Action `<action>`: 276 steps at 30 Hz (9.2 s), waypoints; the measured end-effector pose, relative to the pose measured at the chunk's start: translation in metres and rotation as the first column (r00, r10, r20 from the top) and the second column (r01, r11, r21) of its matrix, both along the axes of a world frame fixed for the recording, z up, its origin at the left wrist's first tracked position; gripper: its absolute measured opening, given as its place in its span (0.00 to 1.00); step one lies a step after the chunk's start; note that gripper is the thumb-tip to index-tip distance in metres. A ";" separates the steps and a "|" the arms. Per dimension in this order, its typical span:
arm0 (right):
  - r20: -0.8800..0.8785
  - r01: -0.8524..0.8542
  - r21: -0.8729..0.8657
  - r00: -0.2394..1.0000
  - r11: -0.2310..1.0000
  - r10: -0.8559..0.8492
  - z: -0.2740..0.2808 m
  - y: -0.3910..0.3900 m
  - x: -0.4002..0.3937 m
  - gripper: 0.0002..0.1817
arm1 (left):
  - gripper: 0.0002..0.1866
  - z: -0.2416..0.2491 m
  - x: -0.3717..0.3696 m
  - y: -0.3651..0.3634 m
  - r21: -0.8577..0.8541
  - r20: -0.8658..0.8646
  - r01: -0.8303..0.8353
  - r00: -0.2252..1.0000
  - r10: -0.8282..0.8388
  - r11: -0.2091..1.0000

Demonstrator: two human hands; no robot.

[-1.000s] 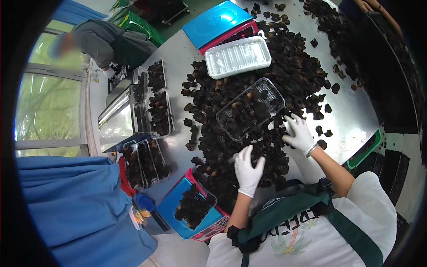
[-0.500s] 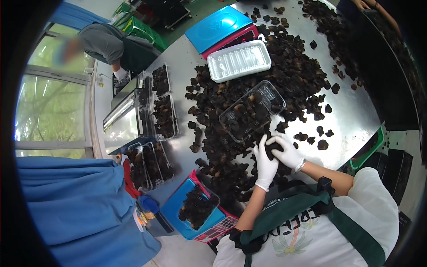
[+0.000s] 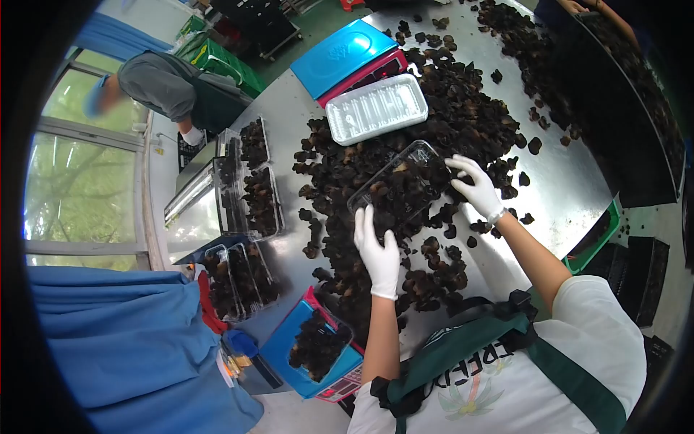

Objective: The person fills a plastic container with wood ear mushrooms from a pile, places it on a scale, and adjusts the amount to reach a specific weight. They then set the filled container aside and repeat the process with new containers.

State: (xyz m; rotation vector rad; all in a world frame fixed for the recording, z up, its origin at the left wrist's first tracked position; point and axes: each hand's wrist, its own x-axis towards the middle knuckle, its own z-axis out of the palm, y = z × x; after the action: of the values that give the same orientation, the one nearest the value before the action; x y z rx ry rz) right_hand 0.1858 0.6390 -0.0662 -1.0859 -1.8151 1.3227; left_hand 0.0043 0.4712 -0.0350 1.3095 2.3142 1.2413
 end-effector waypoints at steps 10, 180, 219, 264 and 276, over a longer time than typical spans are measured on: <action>0.285 0.065 0.133 0.953 0.989 -0.101 -0.045 0.024 -0.005 0.20 | 0.22 -0.069 -0.018 -0.019 -0.008 0.423 -0.267 0.872 0.245 0.964; -0.164 -0.721 -0.250 0.689 0.646 0.706 -0.004 -0.166 -0.148 0.12 | 0.15 0.040 -0.028 -0.364 -0.129 -0.057 -0.912 0.400 0.915 0.390; 0.706 -0.732 0.357 0.618 0.580 0.346 -0.029 0.220 -0.162 0.16 | 0.15 0.035 0.047 -0.183 0.155 0.210 -0.512 0.853 0.478 0.845; 0.828 -0.871 0.491 0.462 -0.013 0.316 -0.041 -0.067 0.011 0.10 | 0.16 -0.048 0.122 -0.165 -0.092 0.661 0.122 0.749 -0.032 0.988; 0.572 -0.664 0.601 0.746 0.444 0.340 -0.005 -0.103 0.040 0.13 | 0.21 -0.039 0.088 -0.168 -0.113 0.215 -0.092 0.970 0.115 0.989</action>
State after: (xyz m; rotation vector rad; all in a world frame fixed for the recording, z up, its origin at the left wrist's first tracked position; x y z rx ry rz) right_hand 0.2256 0.5358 -0.0708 -0.2577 -2.7811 0.3942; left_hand 0.0919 0.3031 -0.0741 0.9748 2.2772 1.2132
